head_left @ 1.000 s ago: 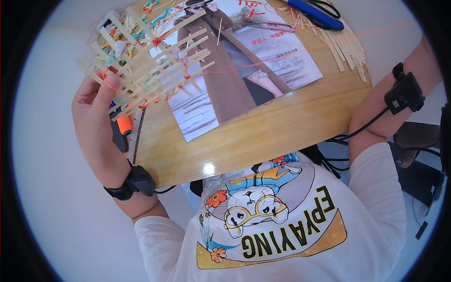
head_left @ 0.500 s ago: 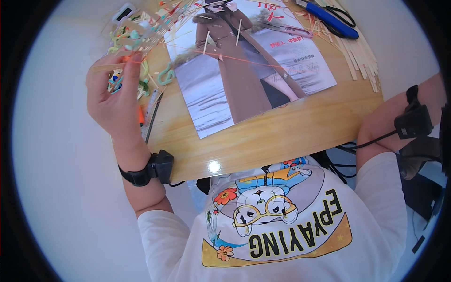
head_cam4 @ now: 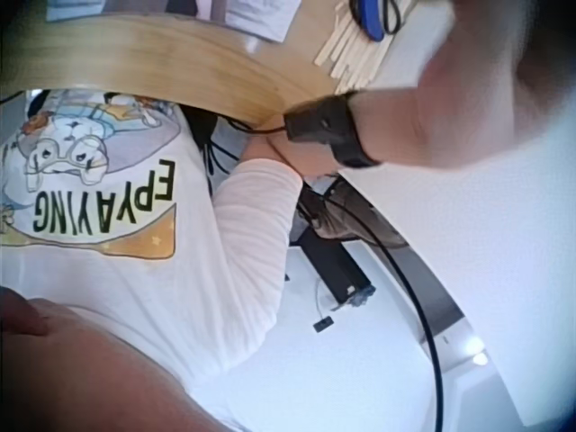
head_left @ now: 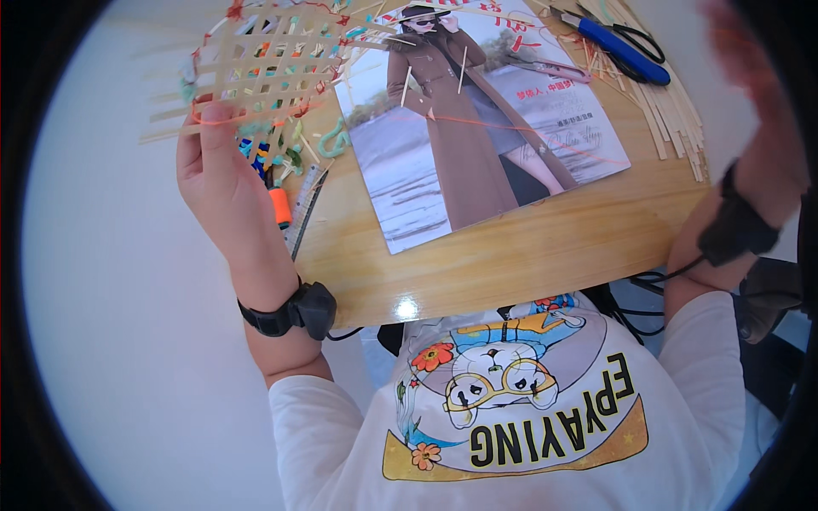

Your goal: Weaving thin bamboo strips together using orange thread to create a structured mat or item.

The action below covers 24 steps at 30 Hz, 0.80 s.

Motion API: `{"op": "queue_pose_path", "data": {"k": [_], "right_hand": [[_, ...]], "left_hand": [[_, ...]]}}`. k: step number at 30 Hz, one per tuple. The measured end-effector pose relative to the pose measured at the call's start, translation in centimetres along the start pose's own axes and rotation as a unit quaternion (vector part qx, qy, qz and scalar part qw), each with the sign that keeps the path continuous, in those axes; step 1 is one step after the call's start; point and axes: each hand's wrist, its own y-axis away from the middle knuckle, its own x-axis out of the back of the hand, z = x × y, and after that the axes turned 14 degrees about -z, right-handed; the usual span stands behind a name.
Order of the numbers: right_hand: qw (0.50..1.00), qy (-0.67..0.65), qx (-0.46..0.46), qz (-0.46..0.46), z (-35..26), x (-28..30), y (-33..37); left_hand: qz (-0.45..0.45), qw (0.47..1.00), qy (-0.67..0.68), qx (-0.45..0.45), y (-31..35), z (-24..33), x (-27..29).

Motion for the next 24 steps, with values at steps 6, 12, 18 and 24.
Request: {"op": "queue_pose_path", "data": {"k": [6, 12, 18, 24], "right_hand": [[0.962, -0.193, -0.089, -0.171, 7.4, -12.8, -7.1], [0.970, -0.130, -0.065, -0.193, 4.3, -14.6, -7.2], [0.983, -0.148, -0.025, -0.108, 0.8, -10.4, -5.8], [0.997, -0.050, -0.005, -0.063, 1.5, -10.9, -3.3]], "left_hand": [[-0.015, 0.997, 0.068, -0.022, 0.4, 0.7, -0.9], [-0.034, 0.986, -0.158, -0.037, 1.4, 1.0, -2.3], [-0.151, 0.806, -0.482, -0.308, 1.4, 1.4, -2.6], [-0.173, 0.737, -0.560, -0.337, 2.6, 2.3, -3.3]]}}
